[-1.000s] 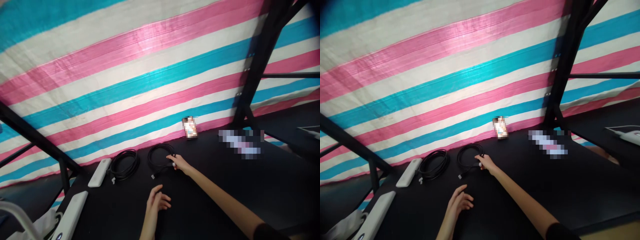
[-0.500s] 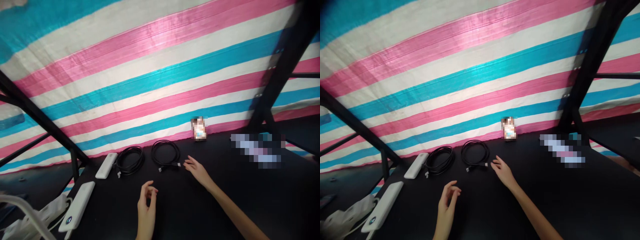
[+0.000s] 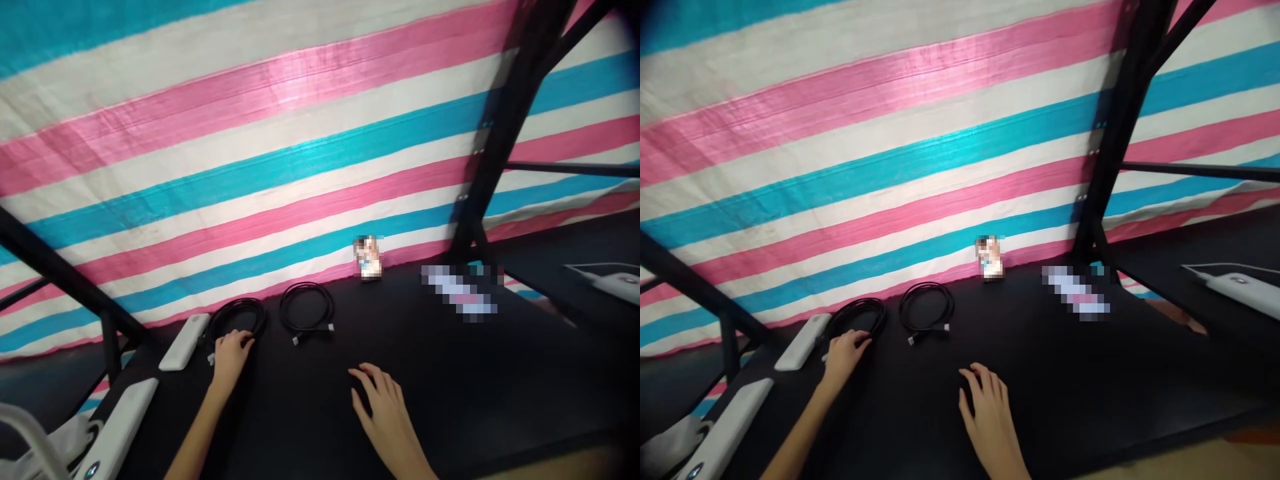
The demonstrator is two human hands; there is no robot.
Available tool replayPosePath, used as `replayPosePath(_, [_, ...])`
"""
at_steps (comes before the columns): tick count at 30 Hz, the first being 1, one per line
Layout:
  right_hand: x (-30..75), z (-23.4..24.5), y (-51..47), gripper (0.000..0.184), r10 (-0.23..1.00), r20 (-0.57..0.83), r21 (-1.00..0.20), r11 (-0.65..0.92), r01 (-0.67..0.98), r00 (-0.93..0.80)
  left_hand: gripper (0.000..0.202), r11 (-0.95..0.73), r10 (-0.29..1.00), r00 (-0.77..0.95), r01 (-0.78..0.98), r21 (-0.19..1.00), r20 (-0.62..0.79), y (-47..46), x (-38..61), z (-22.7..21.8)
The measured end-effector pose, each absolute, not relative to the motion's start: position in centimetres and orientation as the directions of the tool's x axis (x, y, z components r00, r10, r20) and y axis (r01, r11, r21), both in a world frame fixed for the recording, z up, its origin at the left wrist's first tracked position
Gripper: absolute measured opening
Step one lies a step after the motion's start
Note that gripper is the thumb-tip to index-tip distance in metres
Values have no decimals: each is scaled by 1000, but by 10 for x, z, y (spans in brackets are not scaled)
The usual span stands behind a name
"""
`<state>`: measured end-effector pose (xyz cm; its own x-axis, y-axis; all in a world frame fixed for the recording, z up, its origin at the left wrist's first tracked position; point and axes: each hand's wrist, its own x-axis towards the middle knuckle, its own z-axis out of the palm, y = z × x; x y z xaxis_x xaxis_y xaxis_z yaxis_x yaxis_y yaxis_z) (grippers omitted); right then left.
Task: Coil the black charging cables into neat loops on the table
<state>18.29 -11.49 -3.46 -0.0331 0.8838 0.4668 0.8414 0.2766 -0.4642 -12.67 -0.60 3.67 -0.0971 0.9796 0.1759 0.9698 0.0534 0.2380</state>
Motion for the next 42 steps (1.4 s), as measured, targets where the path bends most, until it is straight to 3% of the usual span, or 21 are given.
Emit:
replayPosePath(4, [184, -29, -118, 28, 885, 459, -456, 309, 835, -77, 14, 73, 983, -122, 946, 315, 139, -2, -138, 50])
replayPosePath(8, [184, -26, -121, 28, 880, 467, -452, 327, 830, -93, 21, 179, 920, -291, 907, 380, 261, 3, -141, 79])
replayPosePath(12, [184, -23, -123, 28, 881, 464, -459, 328, 826, -91, 32, 351, 689, -568, 805, 479, 450, -7, -146, 119])
replayPosePath(15, [184, -19, -126, 27, 894, 439, -512, 329, 794, -87, 34, 300, 525, -626, 770, 563, 576, -34, -137, 139])
replayPosePath(17, [184, -16, -128, 27, 909, 408, -588, 331, 739, -82, 31, 10, 462, -581, 759, 651, 670, -58, -120, 141])
replayPosePath(19, [183, -14, -130, 27, 931, 357, -713, 322, 624, -73, 26, -212, 465, -525, 715, 666, 713, -85, -93, 136])
replayPosePath(22, [183, -15, -127, 34, 975, 223, -946, 217, 240, 0, 17, -379, 604, -326, 685, 622, 727, -125, -46, 117])
replayPosePath(24, [185, -18, -121, 46, 996, 79, -987, 84, -136, 45, 15, -465, 816, 107, 707, 534, 568, -147, -19, 100])
replayPosePath(25, [188, -21, -118, 52, 999, 9, -958, 21, -287, 40, 16, -502, 852, 295, 699, 510, 434, -155, -8, 91])
replayPosePath(28, [197, -28, -110, 62, 988, -151, -837, -151, -525, -43, 14, -600, 792, 573, 669, 440, 210, -173, 14, 64])
replayPosePath(31, [206, -30, -109, 51, 961, -242, -737, -272, -619, -134, 9, -573, 798, 584, 658, 489, 149, -179, 20, 45])
replayPosePath(35, [207, -24, -115, 41, 949, -276, -689, -305, -657, -151, 28, -488, 847, 516, 653, 579, 132, -178, 16, 41])
replayPosePath(42, [202, -17, -126, 40, 963, -264, -690, -229, -686, -56, 13, -503, 862, 402, 610, 612, 308, -182, 11, 60])
